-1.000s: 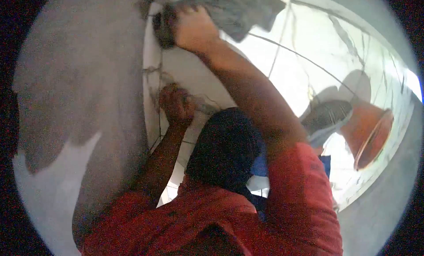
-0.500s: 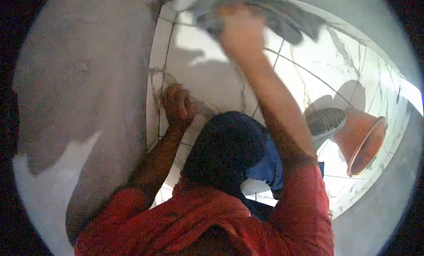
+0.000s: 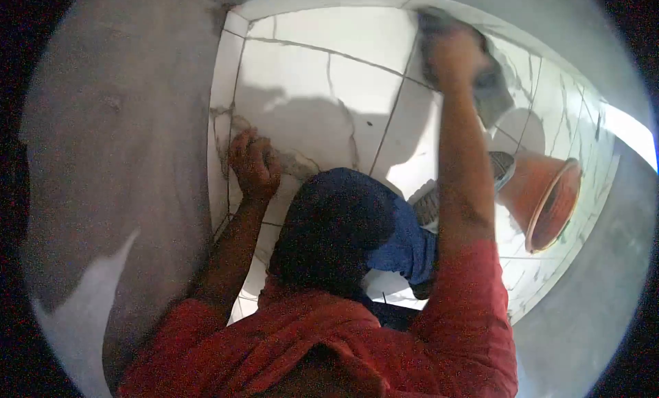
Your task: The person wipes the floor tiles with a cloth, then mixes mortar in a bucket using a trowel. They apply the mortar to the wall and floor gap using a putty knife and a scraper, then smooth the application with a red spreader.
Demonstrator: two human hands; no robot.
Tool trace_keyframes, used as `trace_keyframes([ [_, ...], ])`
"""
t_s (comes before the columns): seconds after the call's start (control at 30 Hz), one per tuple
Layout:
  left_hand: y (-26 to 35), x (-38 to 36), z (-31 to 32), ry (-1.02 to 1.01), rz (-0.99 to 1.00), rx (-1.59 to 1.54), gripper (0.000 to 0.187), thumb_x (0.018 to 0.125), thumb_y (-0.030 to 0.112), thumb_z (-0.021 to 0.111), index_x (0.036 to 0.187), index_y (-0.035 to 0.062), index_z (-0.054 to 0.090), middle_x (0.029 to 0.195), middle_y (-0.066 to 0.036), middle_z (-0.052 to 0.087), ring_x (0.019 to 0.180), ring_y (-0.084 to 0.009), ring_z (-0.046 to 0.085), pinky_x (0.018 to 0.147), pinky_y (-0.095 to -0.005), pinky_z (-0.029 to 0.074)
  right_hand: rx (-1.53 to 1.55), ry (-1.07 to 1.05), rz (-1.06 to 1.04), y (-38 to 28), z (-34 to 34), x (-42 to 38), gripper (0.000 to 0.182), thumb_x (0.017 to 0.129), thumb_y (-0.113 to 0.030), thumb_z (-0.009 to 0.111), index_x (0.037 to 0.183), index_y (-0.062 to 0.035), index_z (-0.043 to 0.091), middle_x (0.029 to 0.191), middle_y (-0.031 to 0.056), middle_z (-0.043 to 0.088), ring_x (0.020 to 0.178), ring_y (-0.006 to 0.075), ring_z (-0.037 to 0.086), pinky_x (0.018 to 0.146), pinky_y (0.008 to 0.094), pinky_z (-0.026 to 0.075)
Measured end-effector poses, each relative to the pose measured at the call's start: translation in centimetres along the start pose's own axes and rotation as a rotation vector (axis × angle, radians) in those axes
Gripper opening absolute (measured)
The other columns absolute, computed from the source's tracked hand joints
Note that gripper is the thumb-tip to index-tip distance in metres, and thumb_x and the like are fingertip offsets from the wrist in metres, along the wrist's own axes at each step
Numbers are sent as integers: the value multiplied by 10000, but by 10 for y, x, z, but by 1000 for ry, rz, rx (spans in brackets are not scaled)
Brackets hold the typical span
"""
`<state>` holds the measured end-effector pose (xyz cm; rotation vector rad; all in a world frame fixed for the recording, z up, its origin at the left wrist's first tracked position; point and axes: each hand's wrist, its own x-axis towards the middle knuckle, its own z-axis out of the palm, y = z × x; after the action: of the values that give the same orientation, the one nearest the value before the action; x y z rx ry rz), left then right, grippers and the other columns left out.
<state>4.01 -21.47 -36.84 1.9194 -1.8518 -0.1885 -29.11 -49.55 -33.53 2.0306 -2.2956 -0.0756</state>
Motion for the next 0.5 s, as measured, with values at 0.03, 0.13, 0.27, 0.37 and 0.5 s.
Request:
trace_keyframes([
  [0.03,-1,3,1,15,1,4,268,814,176,576,1047,44,571,1206,-201,513,1165,-406,468,1008,-562,326,164,136,68,50,14,18,483,868,-374,598,1219,-42,598,1100,162,686,1000,364,659,840,475,518],
  [0.13,-4,-6,3,-22,27,-62,272,807,170,574,1047,41,570,1225,-210,504,1163,-408,467,1004,-565,335,349,355,36,58,-36,-10,481,809,-315,676,1202,-52,589,1046,198,679,920,398,656,805,488,528],
  [0.27,-20,-19,15,-3,78,60,293,863,250,542,1047,24,571,1274,-234,492,1168,-409,469,1002,-552,347,206,-185,-228,-59,-19,-75,451,743,-156,660,1190,-111,626,1298,165,567,1212,314,525,965,507,417],
  [0.37,-12,-25,1,-73,-126,-209,322,898,304,528,1048,23,577,1280,-241,488,1181,-404,468,1006,-542,347,461,387,-470,-86,8,-100,295,751,-256,633,1028,-213,721,1107,157,650,1062,338,597,949,636,358],
  [0.5,-19,-24,-10,-51,29,-3,371,926,363,509,1062,24,575,1292,-245,481,1202,-406,459,1021,-540,333,263,15,-188,-3,5,-41,316,742,-302,661,991,-114,716,1027,151,690,951,308,652,836,443,502],
])
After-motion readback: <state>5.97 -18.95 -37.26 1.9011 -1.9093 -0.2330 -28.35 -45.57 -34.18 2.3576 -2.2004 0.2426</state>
